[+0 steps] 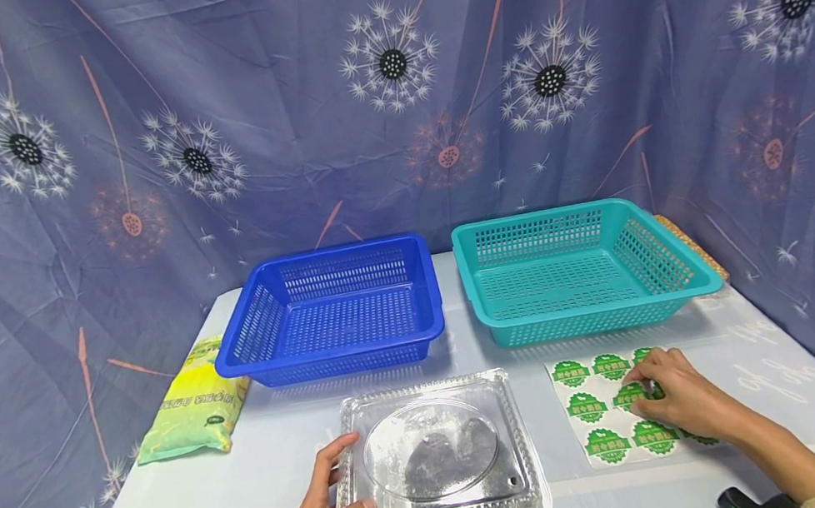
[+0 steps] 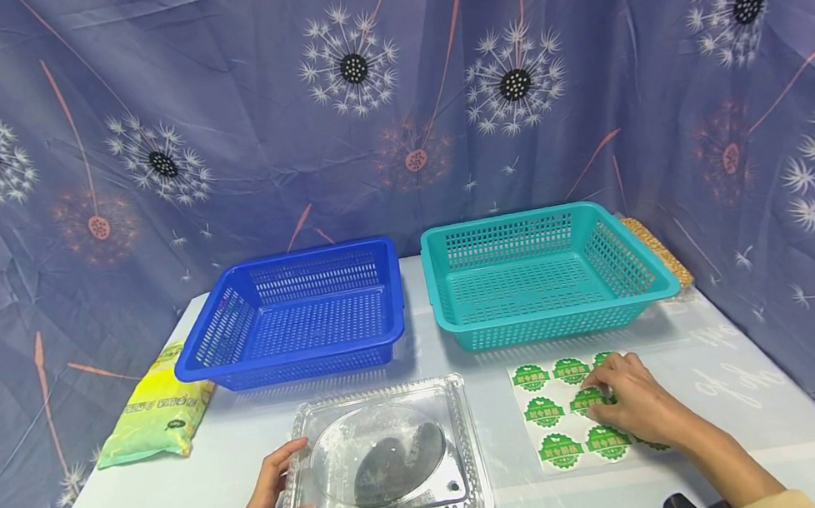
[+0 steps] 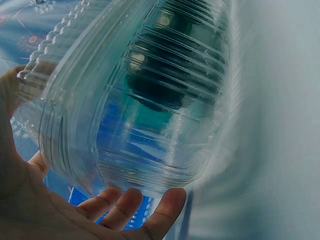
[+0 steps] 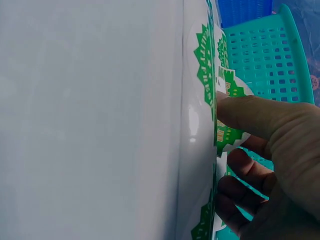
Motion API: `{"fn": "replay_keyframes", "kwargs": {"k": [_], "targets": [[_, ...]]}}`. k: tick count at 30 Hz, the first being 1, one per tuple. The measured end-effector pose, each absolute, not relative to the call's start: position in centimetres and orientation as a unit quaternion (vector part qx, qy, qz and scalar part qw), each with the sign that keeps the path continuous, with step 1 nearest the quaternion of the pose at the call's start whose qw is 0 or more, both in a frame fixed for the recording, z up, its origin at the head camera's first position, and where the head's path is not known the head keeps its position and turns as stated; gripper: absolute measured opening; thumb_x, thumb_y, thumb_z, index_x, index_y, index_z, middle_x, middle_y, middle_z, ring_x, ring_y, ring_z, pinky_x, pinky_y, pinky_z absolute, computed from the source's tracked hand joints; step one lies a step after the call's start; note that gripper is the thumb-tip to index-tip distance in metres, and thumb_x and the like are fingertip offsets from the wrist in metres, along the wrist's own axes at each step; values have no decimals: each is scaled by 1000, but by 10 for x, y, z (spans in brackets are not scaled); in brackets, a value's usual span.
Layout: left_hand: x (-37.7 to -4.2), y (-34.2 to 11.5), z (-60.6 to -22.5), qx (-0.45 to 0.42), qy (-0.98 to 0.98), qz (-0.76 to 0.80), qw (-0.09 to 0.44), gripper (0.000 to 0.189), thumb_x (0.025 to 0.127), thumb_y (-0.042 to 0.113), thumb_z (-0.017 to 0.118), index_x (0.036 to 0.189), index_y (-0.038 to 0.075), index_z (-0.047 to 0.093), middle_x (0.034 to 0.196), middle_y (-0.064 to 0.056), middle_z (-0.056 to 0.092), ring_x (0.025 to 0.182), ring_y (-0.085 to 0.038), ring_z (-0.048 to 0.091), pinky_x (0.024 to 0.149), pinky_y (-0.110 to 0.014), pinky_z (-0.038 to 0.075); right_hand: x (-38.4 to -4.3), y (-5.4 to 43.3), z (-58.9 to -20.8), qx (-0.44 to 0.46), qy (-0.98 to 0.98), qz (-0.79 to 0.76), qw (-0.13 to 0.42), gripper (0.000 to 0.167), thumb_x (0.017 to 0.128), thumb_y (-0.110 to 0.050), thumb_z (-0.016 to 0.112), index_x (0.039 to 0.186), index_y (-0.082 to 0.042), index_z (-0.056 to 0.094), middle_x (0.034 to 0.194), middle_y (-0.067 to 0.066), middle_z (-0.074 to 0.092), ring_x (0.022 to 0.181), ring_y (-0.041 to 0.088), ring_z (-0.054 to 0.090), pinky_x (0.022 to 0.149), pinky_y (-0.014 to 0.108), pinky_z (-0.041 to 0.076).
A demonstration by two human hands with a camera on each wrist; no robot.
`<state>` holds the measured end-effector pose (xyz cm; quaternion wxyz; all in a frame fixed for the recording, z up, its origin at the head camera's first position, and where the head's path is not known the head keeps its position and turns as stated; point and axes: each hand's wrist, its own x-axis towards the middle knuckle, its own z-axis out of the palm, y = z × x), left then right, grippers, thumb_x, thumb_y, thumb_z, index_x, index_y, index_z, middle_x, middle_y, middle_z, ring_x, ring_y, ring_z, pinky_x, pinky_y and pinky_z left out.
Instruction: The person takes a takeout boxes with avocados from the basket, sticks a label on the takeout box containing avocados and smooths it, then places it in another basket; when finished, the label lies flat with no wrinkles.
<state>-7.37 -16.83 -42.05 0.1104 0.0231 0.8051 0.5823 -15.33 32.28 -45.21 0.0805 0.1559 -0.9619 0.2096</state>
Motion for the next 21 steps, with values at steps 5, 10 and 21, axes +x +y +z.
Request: {"fn": "replay_keyframes", "kwargs": {"k": [5,10,21], "targets": [[-73,-169,-419,20,812,573,112,68,84,24,67,140,33,31,147,-17,21,123,-44,27,75,-48,44,-153,322,-452,160,-960,211,91,23,72,-23,80,89,-24,64,83,-8,45,83,7,29,67,23,28],[-73,-168,-418,18,814,569,115,67,84,27,67,140,34,31,149,-17,19,126,-46,24,76,-52,44,-152,323,-450,153,-959,226,74,21,76,-24,77,91,-24,63,79,-8,42,79,3,26,64,24,24],[-73,-168,-418,15,812,571,115,67,83,26,67,140,34,31,146,-17,24,123,-44,27,76,-49,44,-153,324,-451,193,-947,228,121,18,76,-16,76,84,-26,63,74,-18,43,74,-3,30,60,20,27]]}}
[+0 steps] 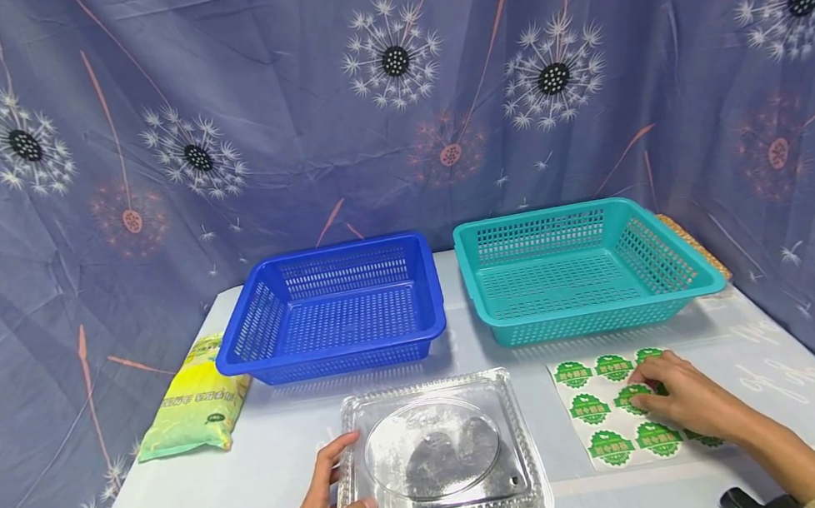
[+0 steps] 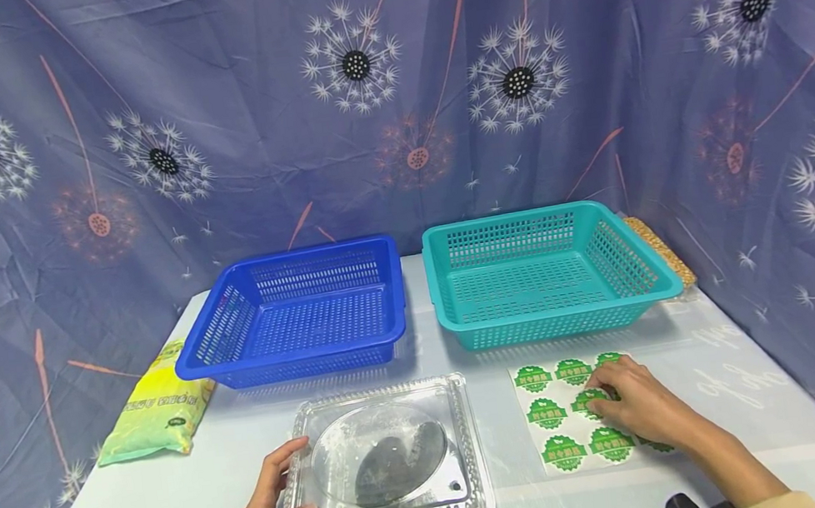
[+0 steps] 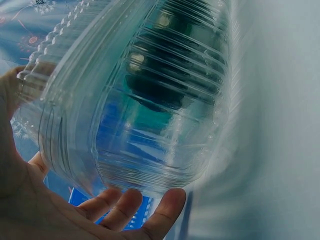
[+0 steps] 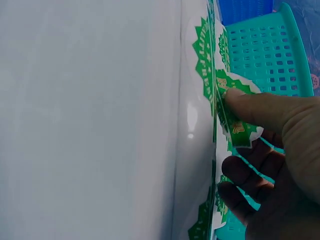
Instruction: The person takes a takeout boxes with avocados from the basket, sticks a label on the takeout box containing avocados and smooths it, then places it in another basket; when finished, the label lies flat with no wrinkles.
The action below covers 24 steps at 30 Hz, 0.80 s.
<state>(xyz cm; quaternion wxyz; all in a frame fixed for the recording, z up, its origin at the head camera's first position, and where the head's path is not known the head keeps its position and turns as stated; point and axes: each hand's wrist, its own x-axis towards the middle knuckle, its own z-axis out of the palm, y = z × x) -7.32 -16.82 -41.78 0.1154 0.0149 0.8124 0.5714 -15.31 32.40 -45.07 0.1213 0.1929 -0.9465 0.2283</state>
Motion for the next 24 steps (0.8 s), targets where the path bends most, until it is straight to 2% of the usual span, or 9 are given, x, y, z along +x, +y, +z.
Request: {"fn": "replay_keyframes", "kwargs": {"k": [6,13,24], "targets": [[-73,-168,-418,20,806,581,115,68,83,22,67,140,32,31,142,-18,28,120,-40,29,75,-45,44,-153,323,-447,215,-937,250,119,17,78,-12,73,83,-25,63,75,-19,48,72,-3,37,58,20,33],[-74,-169,-420,28,795,594,119,70,84,18,66,141,31,29,139,-20,30,115,-36,34,73,-41,45,-151,312,-432,183,-936,291,78,9,87,-20,67,88,-28,63,85,-11,52,79,-5,41,59,22,37],[-73,-168,-418,34,799,589,118,70,85,19,66,142,28,27,135,-21,33,112,-34,36,73,-38,46,-153,275,-409,205,-916,326,109,13,85,-16,68,86,-29,64,87,-15,57,83,-4,45,67,23,41]]}}
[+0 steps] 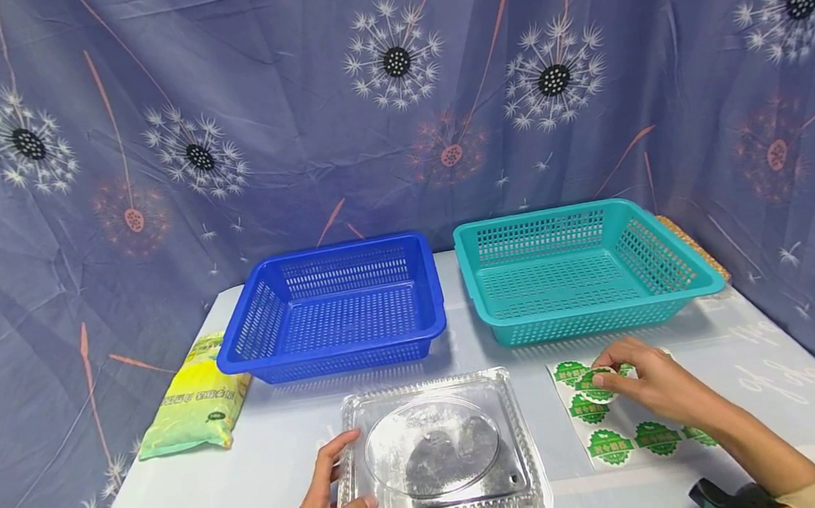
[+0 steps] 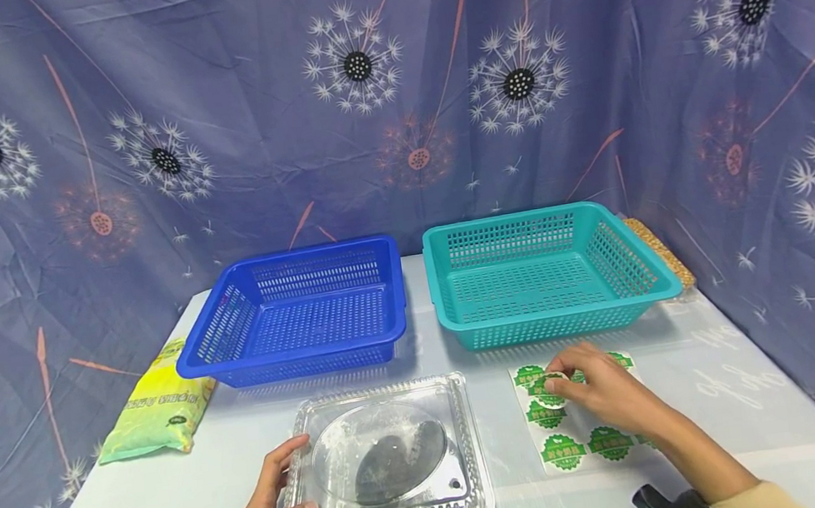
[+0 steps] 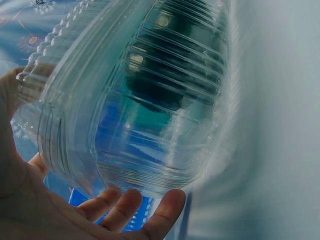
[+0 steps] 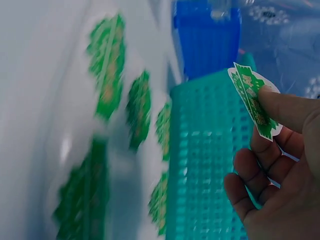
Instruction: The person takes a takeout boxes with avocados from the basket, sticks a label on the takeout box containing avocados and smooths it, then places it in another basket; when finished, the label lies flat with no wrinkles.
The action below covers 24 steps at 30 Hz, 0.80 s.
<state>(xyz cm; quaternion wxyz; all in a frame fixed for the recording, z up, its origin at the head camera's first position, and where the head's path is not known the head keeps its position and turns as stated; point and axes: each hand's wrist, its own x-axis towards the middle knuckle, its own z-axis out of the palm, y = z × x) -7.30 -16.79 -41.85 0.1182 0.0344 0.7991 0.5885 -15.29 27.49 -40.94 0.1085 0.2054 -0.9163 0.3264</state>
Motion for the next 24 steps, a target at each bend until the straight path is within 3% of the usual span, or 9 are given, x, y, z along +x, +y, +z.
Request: {"fn": "replay_keyframes", "kwargs": {"k": [12,24], "targets": [[-73,-167,-421,31,798,593,103,68,83,18,66,140,31,31,143,-17,28,118,-38,33,74,-43,45,-151,237,-389,251,-895,348,119,16,85,-16,69,88,-30,63,84,-18,56,82,-1,46,68,25,41],[-73,-168,-420,29,806,583,100,67,84,20,66,140,31,31,145,-17,27,121,-40,32,76,-48,45,-146,205,-374,271,-878,384,90,13,86,-18,68,88,-29,62,85,-17,56,84,2,47,72,27,43]]}}
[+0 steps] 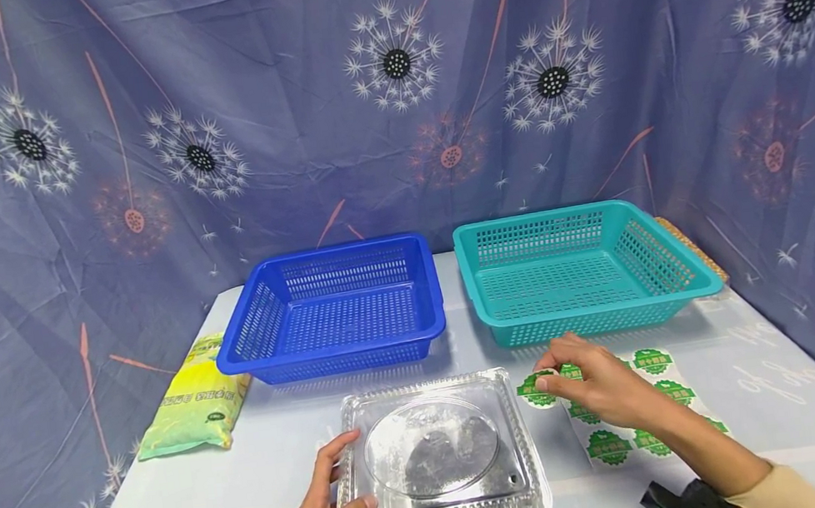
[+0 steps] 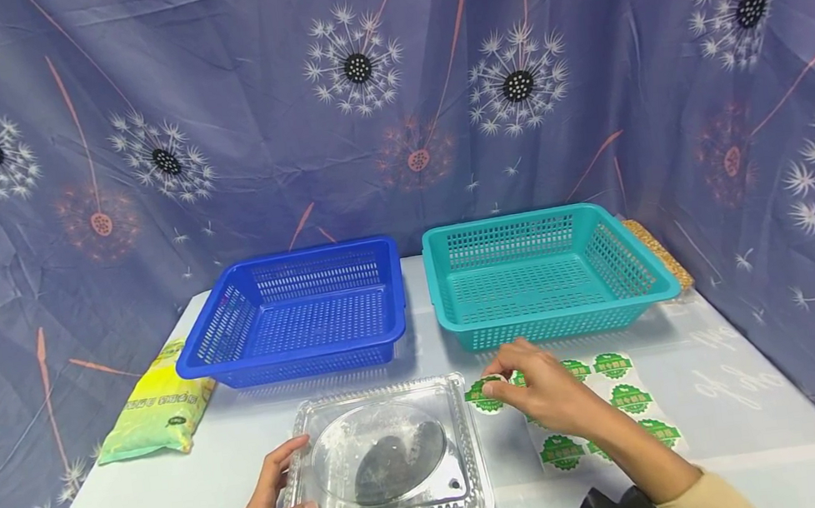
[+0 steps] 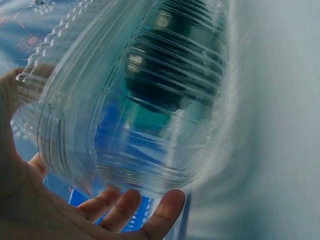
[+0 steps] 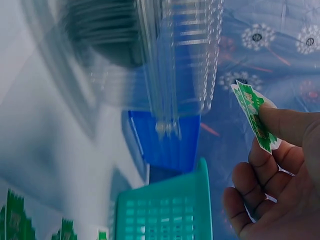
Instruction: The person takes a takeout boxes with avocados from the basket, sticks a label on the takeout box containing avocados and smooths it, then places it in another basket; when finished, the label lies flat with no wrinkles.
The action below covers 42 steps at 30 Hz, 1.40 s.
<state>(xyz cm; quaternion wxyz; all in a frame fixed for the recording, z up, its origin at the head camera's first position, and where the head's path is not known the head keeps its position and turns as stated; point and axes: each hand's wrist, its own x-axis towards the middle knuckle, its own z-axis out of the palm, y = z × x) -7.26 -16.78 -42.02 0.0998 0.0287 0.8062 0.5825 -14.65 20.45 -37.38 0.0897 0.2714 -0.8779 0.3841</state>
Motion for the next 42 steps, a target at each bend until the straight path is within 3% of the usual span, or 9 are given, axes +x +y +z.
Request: {"fn": "replay_keyframes", "kwargs": {"k": [5,8,12,15,18,32,35,37,42], "targets": [[-72,-168,-420,31,807,582,97,67,84,19,66,140,31,31,143,-18,30,120,-38,34,76,-45,44,-145,192,-370,268,-876,395,68,11,86,-23,67,88,-32,62,86,-17,56,89,1,49,75,28,43],[-72,-168,-420,33,803,588,94,68,83,17,66,140,31,32,140,-19,33,118,-36,36,75,-43,44,-145,185,-369,278,-870,402,63,9,86,-23,67,88,-31,62,84,-16,56,89,2,51,89,38,44],[-73,-168,-420,36,800,591,94,69,83,17,66,140,30,31,137,-20,36,114,-32,38,74,-39,45,-145,175,-368,295,-864,403,61,7,87,-23,66,88,-30,63,83,-15,55,90,2,51,93,40,41],[-73,-168,-421,37,799,592,98,69,83,17,66,141,30,30,135,-21,36,113,-32,39,74,-39,45,-144,169,-368,305,-859,408,50,5,88,-23,65,87,-28,64,83,-14,54,88,3,48,79,29,41],[-73,-169,-421,34,800,591,102,69,84,18,66,141,30,29,136,-21,34,114,-33,38,73,-40,46,-143,162,-368,315,-854,412,37,6,89,-22,64,88,-28,64,84,-12,54,86,3,47,76,25,39],[-73,-168,-422,32,797,595,99,69,83,17,66,140,31,30,137,-21,34,115,-35,37,75,-42,46,-144,128,-363,358,-840,406,18,5,87,-27,65,90,-24,64,83,-13,58,83,5,48,74,30,43],[-73,-169,-422,32,798,594,97,69,83,17,66,140,31,31,138,-20,33,116,-35,37,75,-43,46,-145,121,-362,365,-842,396,17,5,87,-27,65,90,-23,65,84,-14,60,84,3,48,76,30,44],[-73,-169,-423,33,798,593,99,69,83,17,66,140,31,30,138,-20,33,116,-35,37,75,-43,46,-145,117,-362,370,-843,389,17,5,87,-27,66,89,-23,66,84,-16,61,85,1,48,85,33,44],[-73,-169,-421,38,797,593,112,70,85,18,65,142,29,27,134,-23,35,113,-33,40,73,-39,47,-146,109,-362,378,-846,375,19,5,86,-26,67,89,-23,67,83,-16,61,82,2,47,85,30,43]]}}
